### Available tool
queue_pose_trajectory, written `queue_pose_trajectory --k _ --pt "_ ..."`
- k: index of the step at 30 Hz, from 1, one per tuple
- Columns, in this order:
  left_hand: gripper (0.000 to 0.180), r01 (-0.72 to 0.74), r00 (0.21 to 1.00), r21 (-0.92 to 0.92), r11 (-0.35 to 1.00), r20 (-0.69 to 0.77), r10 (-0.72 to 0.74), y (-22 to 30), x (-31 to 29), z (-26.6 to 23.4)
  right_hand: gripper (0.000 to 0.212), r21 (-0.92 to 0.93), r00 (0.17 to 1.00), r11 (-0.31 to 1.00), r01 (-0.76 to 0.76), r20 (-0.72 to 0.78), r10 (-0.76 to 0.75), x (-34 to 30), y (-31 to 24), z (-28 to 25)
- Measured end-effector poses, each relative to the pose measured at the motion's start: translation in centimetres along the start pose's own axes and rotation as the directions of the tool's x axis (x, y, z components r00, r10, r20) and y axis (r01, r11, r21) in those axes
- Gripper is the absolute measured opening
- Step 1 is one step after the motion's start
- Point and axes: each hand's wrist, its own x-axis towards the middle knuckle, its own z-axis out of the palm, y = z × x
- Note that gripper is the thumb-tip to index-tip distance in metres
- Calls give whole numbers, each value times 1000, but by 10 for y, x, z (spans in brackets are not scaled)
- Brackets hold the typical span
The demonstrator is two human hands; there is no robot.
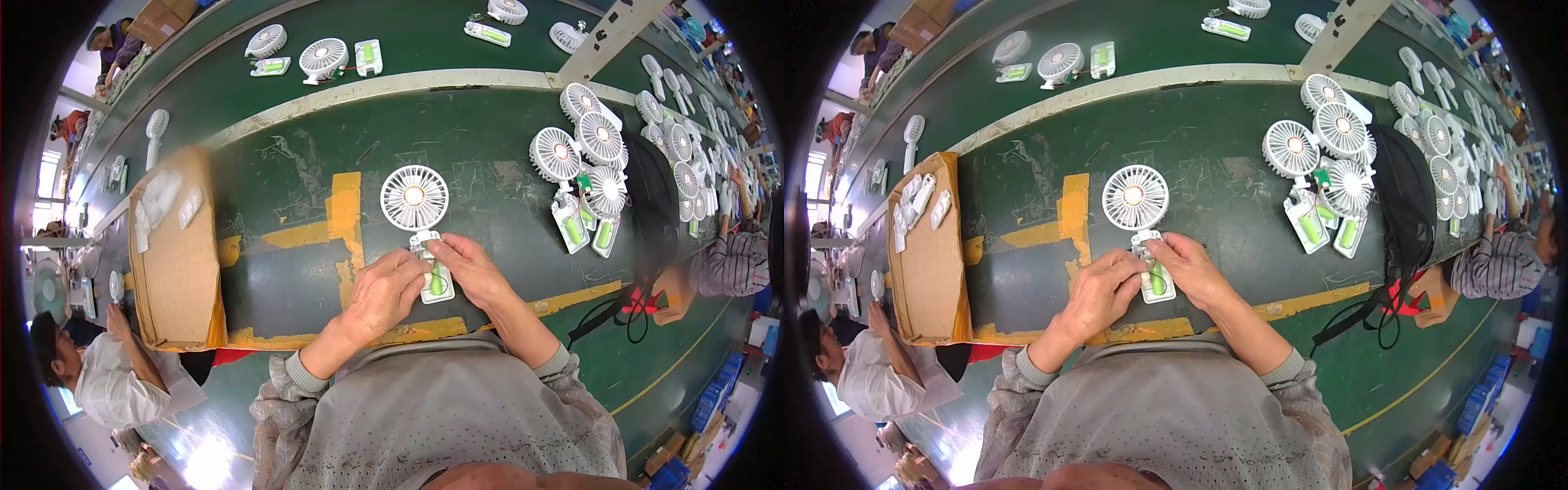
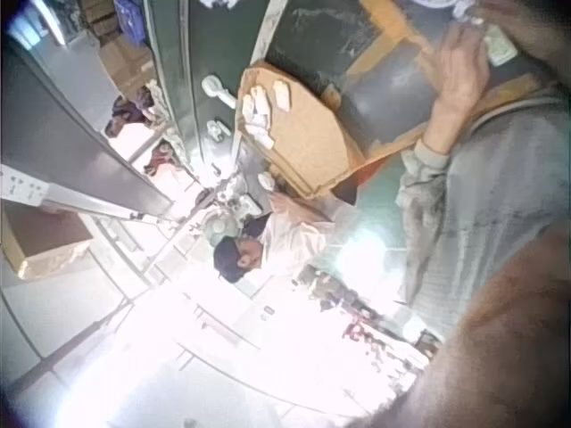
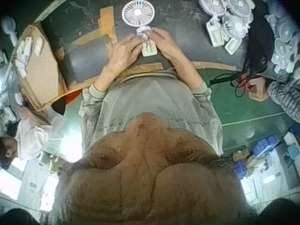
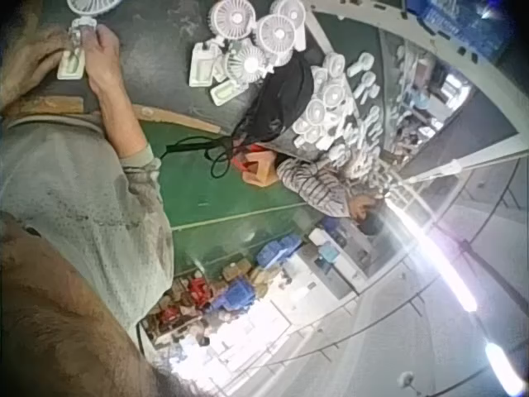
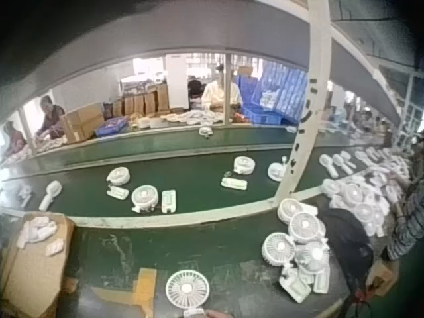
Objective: The person assembles portable fans by hand, inserting circuit boards, batteries, and fan handles into the fan covers.
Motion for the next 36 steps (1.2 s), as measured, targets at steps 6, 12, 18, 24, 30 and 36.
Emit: queue_pose_trajectory --k 6,12,18,24,30,36 --pt "9 266 963 -120 957 -8 -269 -1 3 2 21 103 993 991 86 -89 -77 -1 12 5" --pt "9 455 868 -217 864 -111 -485 -9 4 11 22 116 984 986 116 -145 -99 2 16 12" --pt "11 66 989 410 910 -147 -6 -5 -9 18 23 60 975 989 138 -183 -125 1 13 22" --pt "11 -60 998 367 928 49 45 -7 -15 -6 28 69 985 989 129 -122 -120 3 17 14" --pt "17 478 855 620 622 -489 -170 -106 4 -171 27 116 986 987 114 -134 -98 -1 11 10" --pt "54 556 831 664 501 -437 -343 -293 -91 -278 27 135 992 983 123 -38 -119 14 21 9"
